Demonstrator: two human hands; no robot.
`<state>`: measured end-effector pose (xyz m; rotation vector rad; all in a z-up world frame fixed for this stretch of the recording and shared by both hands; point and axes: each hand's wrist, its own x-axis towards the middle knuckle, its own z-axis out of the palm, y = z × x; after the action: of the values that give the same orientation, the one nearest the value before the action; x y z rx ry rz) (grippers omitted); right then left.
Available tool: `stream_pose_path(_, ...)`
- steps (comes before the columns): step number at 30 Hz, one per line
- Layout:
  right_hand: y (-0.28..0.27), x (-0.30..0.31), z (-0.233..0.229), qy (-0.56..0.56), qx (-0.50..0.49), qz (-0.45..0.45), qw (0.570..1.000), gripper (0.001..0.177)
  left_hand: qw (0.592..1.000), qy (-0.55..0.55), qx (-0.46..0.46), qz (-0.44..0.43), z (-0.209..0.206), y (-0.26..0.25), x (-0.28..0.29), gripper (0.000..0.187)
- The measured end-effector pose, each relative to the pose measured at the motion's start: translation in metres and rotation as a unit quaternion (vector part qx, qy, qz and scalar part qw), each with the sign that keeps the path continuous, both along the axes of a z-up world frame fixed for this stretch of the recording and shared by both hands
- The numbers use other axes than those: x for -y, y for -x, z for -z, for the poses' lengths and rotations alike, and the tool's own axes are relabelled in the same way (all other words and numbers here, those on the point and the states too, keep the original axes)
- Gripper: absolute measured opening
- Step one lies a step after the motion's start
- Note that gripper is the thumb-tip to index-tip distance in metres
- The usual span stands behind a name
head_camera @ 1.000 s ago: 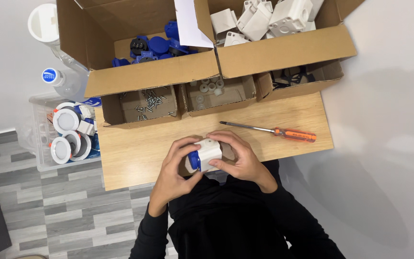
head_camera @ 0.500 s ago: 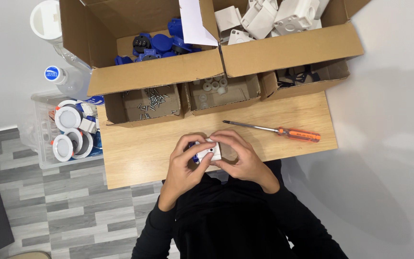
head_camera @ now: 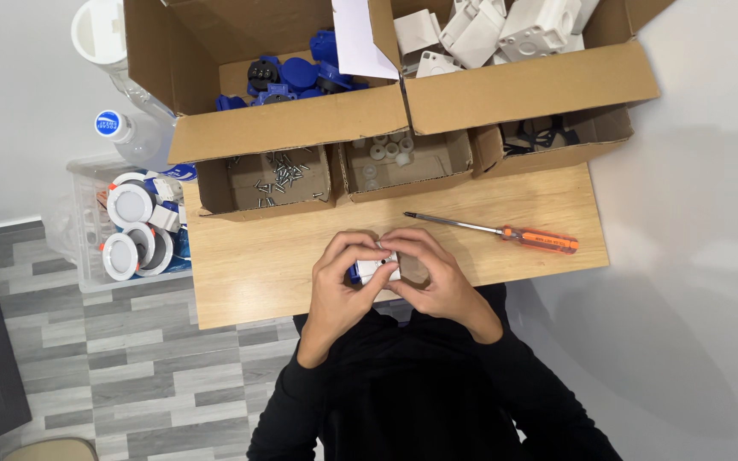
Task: The person uses a screwdriver to tighten a screw on a white electrical box with a blue cover. They then remove the blue cover, place it in a cardboard box, and pick up a new white box to repeat the process.
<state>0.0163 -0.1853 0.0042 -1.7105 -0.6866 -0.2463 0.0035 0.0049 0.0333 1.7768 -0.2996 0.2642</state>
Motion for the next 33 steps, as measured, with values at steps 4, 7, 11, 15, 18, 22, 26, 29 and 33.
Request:
stream_pose_path(4, 0.001, 0.001, 0.001, -0.001, -0.009, -0.004, 1.000, 0.058, 0.999, 0.027, 0.003, -0.036, 0.001, -0.001, 0.005, 0.027)
stream_pose_path(7, 0.001, 0.002, 0.005, -0.001, -0.011, -0.010, 1.000, 0.059, 0.999, -0.009, 0.027, -0.042, 0.008, -0.004, 0.006, 0.044)
stream_pose_path(11, 0.000, 0.004, 0.010, -0.001, -0.015, -0.019, 1.000, 0.058, 0.997, -0.043, 0.066, -0.004, -0.005, 0.000, 0.003, 0.046)
stream_pose_path(15, 0.001, 0.004, 0.008, 0.008, -0.024, -0.008, 1.000, 0.061, 0.996, -0.040, 0.070, 0.035, -0.009, 0.004, -0.002, 0.028)
stream_pose_path(18, 0.002, 0.003, 0.003, 0.014, -0.029, -0.009, 0.999, 0.062, 0.997, -0.028, 0.057, 0.036, -0.010, 0.006, -0.005, 0.025)
stream_pose_path(22, 0.005, 0.000, 0.002, 0.026, -0.042, 0.003, 0.999, 0.063, 1.000, -0.002, 0.017, 0.015, -0.009, 0.008, -0.005, 0.026)
stream_pose_path(26, 0.003, 0.000, 0.004, 0.020, -0.040, 0.004, 0.999, 0.064, 1.000, 0.020, 0.007, 0.007, -0.005, 0.006, -0.008, 0.029)
stream_pose_path(29, 0.002, 0.002, 0.005, 0.023, -0.034, -0.002, 0.999, 0.062, 0.998, 0.041, 0.028, 0.025, -0.001, 0.006, -0.010, 0.025)
stream_pose_path(33, 0.002, 0.003, 0.005, 0.020, -0.035, -0.009, 0.999, 0.064, 0.999, 0.016, 0.018, 0.046, -0.013, 0.007, -0.011, 0.029)
